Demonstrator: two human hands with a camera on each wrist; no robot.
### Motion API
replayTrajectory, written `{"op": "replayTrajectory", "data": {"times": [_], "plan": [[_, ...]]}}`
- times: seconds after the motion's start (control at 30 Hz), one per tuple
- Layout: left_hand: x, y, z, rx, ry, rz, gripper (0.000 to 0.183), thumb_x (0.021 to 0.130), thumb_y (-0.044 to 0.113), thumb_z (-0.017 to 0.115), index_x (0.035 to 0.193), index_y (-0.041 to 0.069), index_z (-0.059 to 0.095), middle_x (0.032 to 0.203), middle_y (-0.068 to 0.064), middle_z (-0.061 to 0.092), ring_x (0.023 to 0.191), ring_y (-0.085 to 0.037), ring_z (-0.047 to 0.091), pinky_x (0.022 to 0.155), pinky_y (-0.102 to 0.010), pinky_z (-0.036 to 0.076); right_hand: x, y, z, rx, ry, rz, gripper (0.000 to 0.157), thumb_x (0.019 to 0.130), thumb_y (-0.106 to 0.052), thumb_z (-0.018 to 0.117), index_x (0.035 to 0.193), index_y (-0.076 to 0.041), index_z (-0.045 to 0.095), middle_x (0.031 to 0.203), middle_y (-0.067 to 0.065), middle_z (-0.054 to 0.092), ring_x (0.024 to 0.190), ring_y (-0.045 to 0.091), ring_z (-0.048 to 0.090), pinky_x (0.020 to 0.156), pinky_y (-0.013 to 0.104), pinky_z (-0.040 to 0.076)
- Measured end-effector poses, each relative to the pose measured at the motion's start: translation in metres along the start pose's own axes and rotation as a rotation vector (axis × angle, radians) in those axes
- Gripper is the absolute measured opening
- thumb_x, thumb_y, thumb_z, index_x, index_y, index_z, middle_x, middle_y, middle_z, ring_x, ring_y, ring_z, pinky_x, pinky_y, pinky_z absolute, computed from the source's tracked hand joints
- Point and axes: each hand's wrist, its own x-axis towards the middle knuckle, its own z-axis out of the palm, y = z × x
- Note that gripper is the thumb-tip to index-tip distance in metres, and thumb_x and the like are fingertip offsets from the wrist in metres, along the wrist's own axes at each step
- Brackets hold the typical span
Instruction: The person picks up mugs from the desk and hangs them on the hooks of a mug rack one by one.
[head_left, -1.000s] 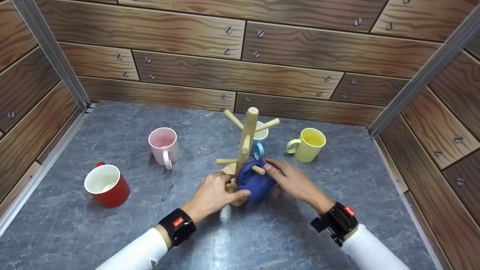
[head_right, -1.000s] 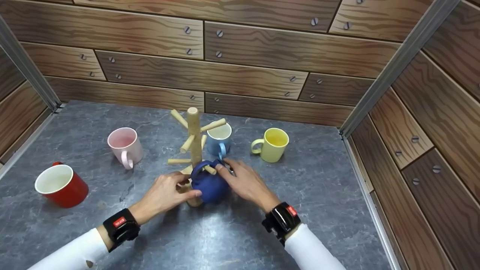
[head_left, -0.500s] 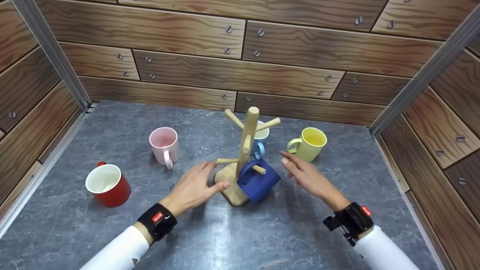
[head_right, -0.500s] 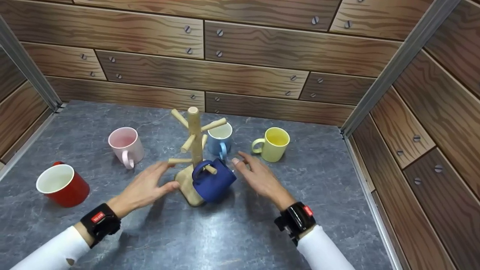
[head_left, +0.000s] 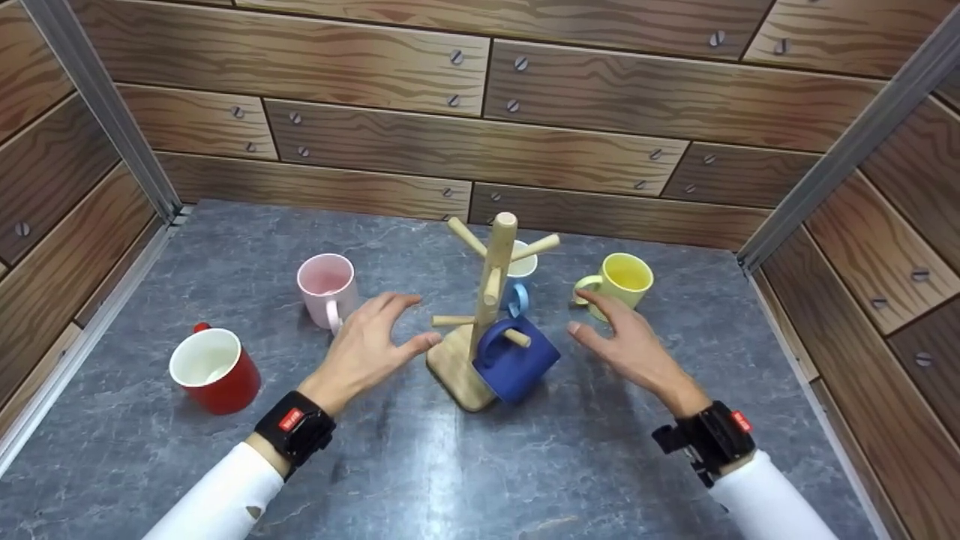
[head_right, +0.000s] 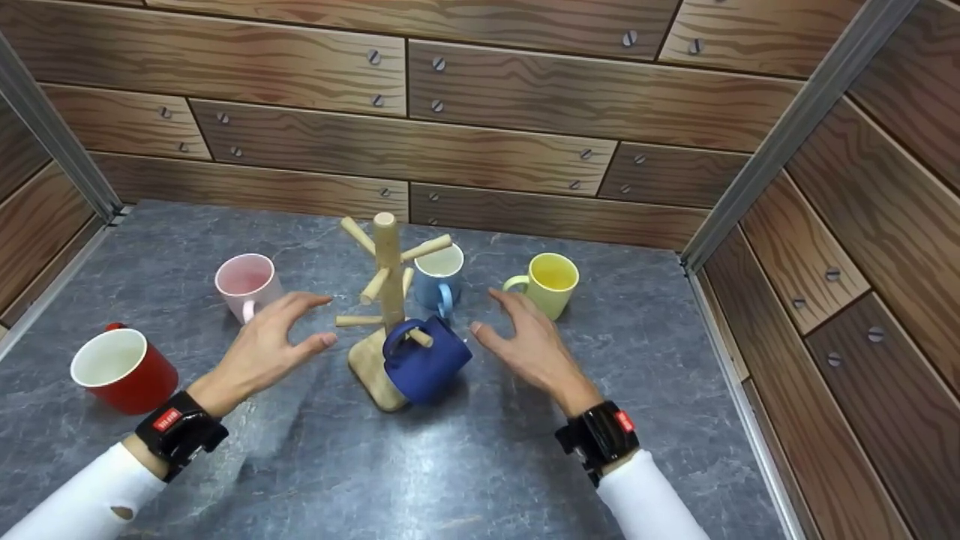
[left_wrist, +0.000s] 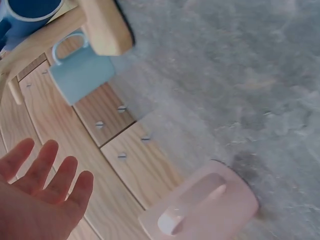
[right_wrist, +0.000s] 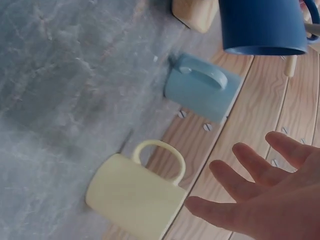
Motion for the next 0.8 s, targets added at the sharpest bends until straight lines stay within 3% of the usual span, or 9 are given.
{"op": "replayTrajectory", "data": {"times": [0.23, 0.4, 0.5, 0.63, 0.73, 0.8], "plan": [[0.012, 0.014, -0.002, -0.044, -0.005, -0.023, 0.081, 0.086, 0.075, 0.065, 0.141, 0.015, 0.063, 0.137, -0.005, 0.064, 0.128, -0.029, 0.059, 0.108, -0.05, 0.048, 0.005, -0.017, -0.002, 0.016, 0.008, -0.007, 0.07, 0.101, -0.05, 0.062, 0.158, -0.014, 0.043, 0.16, 0.012, 0.043, 0.147, 0.035, 0.039, 0.118, 0.062, 0.032], [0.025, 0.027, -0.003, -0.073, -0.001, -0.015, 0.08, 0.088, 0.068, 0.07, 0.145, 0.013, 0.059, 0.136, -0.005, 0.066, 0.128, -0.031, 0.059, 0.109, -0.051, 0.046, 0.007, -0.03, -0.003, 0.08, 0.057, -0.021, 0.071, 0.101, -0.046, 0.065, 0.158, -0.013, 0.04, 0.16, 0.012, 0.043, 0.147, 0.033, 0.039, 0.12, 0.058, 0.031], [0.032, 0.036, -0.004, -0.106, 0.0, -0.019, 0.082, 0.085, 0.058, 0.079, 0.147, 0.01, 0.056, 0.134, -0.007, 0.067, 0.127, -0.031, 0.06, 0.108, -0.049, 0.047, 0.012, -0.039, -0.003, 0.164, 0.136, -0.075, 0.064, 0.101, -0.036, 0.067, 0.155, -0.009, 0.044, 0.153, 0.014, 0.052, 0.142, 0.031, 0.046, 0.119, 0.051, 0.036], [0.044, 0.053, -0.003, -0.193, -0.034, -0.018, 0.08, 0.081, 0.045, 0.087, 0.146, 0.008, 0.058, 0.135, -0.01, 0.068, 0.126, -0.031, 0.062, 0.106, -0.047, 0.05, 0.023, -0.051, -0.002, 0.29, 0.272, -0.195, 0.05, 0.103, -0.018, 0.066, 0.148, -0.004, 0.051, 0.137, 0.017, 0.063, 0.127, 0.031, 0.06, 0.105, 0.039, 0.052], [0.052, 0.064, -0.003, -0.265, -0.056, -0.001, 0.066, 0.084, 0.036, 0.087, 0.14, 0.009, 0.064, 0.133, -0.01, 0.069, 0.121, -0.03, 0.065, 0.103, -0.044, 0.053, 0.032, -0.058, -0.002, 0.34, 0.347, -0.277, 0.042, 0.104, -0.012, 0.062, 0.144, -0.002, 0.055, 0.127, 0.016, 0.068, 0.115, 0.028, 0.066, 0.093, 0.03, 0.057], [0.058, 0.07, -0.003, -0.322, -0.06, 0.012, 0.052, 0.088, 0.027, 0.084, 0.135, 0.01, 0.069, 0.128, -0.01, 0.072, 0.116, -0.027, 0.069, 0.098, -0.039, 0.057, 0.036, -0.062, -0.003, 0.331, 0.387, -0.313, 0.036, 0.105, -0.01, 0.061, 0.14, -0.002, 0.06, 0.122, 0.014, 0.07, 0.109, 0.024, 0.068, 0.092, 0.026, 0.054]]}}
